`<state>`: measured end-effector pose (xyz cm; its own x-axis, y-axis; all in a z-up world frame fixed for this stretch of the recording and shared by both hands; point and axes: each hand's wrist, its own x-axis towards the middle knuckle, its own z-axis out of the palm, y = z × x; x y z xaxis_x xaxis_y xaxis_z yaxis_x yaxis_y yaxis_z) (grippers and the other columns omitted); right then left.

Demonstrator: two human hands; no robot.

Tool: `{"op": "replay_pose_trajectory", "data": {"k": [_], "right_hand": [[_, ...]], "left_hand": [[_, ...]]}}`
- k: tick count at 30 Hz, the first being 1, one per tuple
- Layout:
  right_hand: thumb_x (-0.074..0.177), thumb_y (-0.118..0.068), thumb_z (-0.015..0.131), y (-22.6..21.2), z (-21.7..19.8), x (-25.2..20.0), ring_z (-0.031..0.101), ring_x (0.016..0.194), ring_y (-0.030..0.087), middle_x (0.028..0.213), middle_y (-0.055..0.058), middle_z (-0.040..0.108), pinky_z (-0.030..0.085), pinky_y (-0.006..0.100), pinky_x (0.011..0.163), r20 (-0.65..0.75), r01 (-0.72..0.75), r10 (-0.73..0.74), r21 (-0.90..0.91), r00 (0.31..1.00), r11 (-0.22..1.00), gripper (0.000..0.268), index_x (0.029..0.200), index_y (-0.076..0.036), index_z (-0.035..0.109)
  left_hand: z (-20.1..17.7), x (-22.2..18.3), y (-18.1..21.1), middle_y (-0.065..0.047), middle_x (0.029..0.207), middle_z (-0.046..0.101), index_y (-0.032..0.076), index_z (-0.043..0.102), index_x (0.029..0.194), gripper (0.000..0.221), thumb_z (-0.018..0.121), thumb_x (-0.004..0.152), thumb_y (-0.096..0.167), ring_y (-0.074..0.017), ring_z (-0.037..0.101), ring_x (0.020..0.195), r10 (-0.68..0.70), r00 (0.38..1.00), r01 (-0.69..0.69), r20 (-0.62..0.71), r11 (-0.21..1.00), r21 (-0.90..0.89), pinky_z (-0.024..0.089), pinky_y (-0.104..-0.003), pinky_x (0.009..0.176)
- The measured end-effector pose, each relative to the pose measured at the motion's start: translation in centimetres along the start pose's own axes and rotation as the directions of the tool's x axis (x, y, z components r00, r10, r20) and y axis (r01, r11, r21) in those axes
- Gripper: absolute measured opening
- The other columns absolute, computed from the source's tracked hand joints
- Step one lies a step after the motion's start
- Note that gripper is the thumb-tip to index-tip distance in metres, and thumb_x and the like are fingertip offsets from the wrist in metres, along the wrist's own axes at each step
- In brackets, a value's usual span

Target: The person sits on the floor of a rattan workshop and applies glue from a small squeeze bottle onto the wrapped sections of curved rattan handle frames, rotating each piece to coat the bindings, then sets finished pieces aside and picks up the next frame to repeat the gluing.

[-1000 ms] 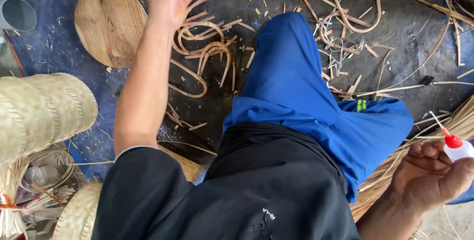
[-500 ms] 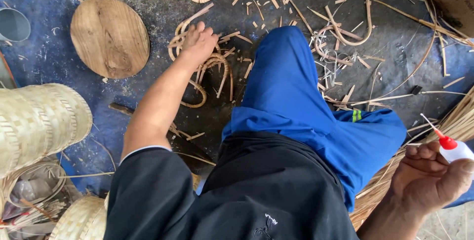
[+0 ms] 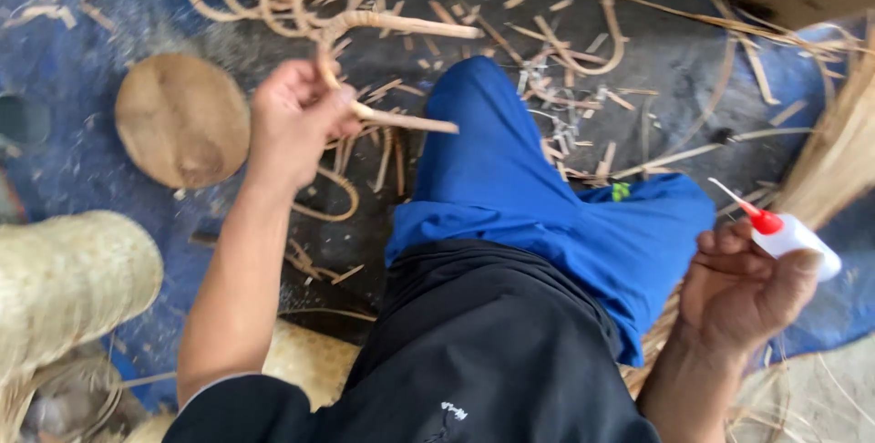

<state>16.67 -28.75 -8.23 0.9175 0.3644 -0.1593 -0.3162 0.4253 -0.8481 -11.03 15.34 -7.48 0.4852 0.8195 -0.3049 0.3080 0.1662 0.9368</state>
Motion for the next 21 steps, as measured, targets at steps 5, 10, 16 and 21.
{"op": "replay_pose_trajectory", "data": {"k": [5, 10, 16, 21], "right_hand": [[0.117, -0.047, 0.058, -0.8, -0.8, -1.8, 0.057, 0.085, 0.020, 0.101, 0.013, 0.062, 0.046, 0.032, 0.078, 0.024, 0.024, -0.026, 0.076, 0.999, 0.997, 0.047, 0.116, 0.000, 0.060], [0.113, -0.044, 0.067, -2.3, 4.5, -3.9, 0.063, 0.081, 0.023, 0.098, 0.014, 0.066, 0.050, 0.037, 0.071, 0.075, 0.199, -0.197, -0.015, 0.977, 0.980, 0.045, 0.123, -0.002, 0.054], [0.107, -0.039, 0.074, -2.7, 6.7, -5.8, 0.065, 0.077, 0.023, 0.096, 0.016, 0.067, 0.057, 0.042, 0.073, 0.016, 0.276, -0.275, -0.057, 0.961, 0.960, 0.050, 0.125, 0.003, 0.055], [0.104, -0.040, 0.077, -2.5, 6.5, -6.1, 0.068, 0.078, 0.023, 0.098, 0.016, 0.068, 0.058, 0.043, 0.072, 0.006, 0.253, -0.253, -0.033, 0.967, 0.967, 0.054, 0.125, 0.005, 0.055]], "left_hand": [[7.8, -4.1, 4.7, -0.012, 0.096, 0.072, -0.002, 0.061, 0.116, 0.021, 0.069, 0.098, 0.006, -0.0174, 0.073, 0.082, -0.038, 0.952, 0.145, 0.305, 0.930, -0.338, 0.066, -0.030, 0.067], [13.4, -6.7, 6.9, -0.015, 0.100, 0.073, -0.003, 0.059, 0.116, 0.021, 0.066, 0.102, 0.011, -0.0211, 0.077, 0.089, 0.052, 0.894, 0.153, 0.444, 0.898, -0.412, 0.069, -0.033, 0.076], [16.6, -9.0, 8.5, -0.017, 0.107, 0.071, -0.003, 0.054, 0.122, 0.028, 0.069, 0.102, 0.010, -0.0242, 0.075, 0.096, 0.113, 0.822, 0.222, 0.558, 0.839, -0.496, 0.068, -0.037, 0.084], [17.0, -9.4, 7.6, -0.017, 0.108, 0.069, -0.004, 0.051, 0.125, 0.030, 0.067, 0.103, 0.009, -0.0267, 0.075, 0.099, -0.001, 0.759, 0.445, 0.652, 0.731, -0.517, 0.068, -0.039, 0.085]]}}
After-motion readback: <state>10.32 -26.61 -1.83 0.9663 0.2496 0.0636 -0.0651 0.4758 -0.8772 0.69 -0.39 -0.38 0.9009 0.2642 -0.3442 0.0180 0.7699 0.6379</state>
